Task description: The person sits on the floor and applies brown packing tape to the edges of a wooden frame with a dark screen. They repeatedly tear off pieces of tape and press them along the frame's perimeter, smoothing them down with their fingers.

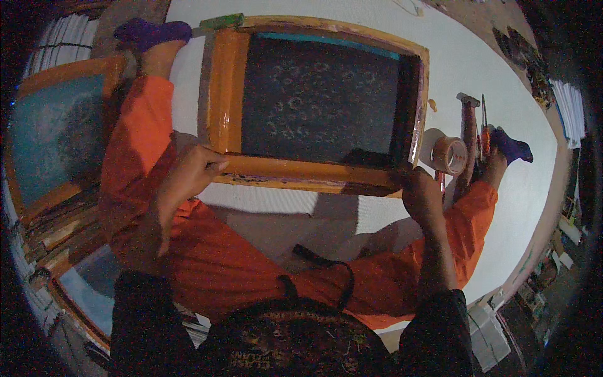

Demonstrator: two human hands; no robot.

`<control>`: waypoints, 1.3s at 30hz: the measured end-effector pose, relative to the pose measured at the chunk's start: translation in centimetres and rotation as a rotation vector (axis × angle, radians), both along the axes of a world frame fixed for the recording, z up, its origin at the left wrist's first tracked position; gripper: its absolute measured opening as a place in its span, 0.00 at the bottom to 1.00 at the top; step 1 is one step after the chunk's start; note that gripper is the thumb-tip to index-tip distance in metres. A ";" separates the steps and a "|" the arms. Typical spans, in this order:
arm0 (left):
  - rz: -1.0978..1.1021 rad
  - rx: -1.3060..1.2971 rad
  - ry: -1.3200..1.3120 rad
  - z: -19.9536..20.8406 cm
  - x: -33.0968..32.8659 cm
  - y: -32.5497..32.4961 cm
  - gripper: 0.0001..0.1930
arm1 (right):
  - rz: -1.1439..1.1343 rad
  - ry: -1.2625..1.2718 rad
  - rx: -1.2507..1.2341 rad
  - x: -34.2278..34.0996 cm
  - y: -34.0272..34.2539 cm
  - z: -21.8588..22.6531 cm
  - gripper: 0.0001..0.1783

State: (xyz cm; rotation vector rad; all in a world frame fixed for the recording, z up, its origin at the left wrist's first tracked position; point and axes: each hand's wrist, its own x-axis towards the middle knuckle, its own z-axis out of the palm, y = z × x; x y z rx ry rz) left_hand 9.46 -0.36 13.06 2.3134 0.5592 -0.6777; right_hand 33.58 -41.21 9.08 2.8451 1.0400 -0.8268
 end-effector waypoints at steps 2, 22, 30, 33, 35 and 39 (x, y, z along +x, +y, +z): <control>0.013 -0.018 -0.098 -1.9 -1.4 0.4 0.11 | -0.015 -0.034 -0.053 0.0 -0.6 -1.0 0.19; -0.097 0.014 0.011 -0.9 -0.1 0.4 0.09 | -0.012 -0.017 -0.060 0.2 -0.2 -0.8 0.19; -0.008 -0.005 0.046 -2.1 -0.4 0.3 0.10 | -0.024 0.023 -0.049 0.2 0.3 -0.3 0.17; -0.023 -0.041 0.094 -2.3 -0.3 0.7 0.10 | -0.011 0.060 -0.051 0.3 0.9 0.6 0.16; -0.027 -0.035 0.145 -2.4 0.0 0.9 0.10 | 0.033 0.007 -0.086 0.2 0.8 0.3 0.17; -0.114 0.014 0.030 -0.8 0.5 0.7 0.10 | 0.021 0.014 0.006 0.3 0.3 -0.1 0.17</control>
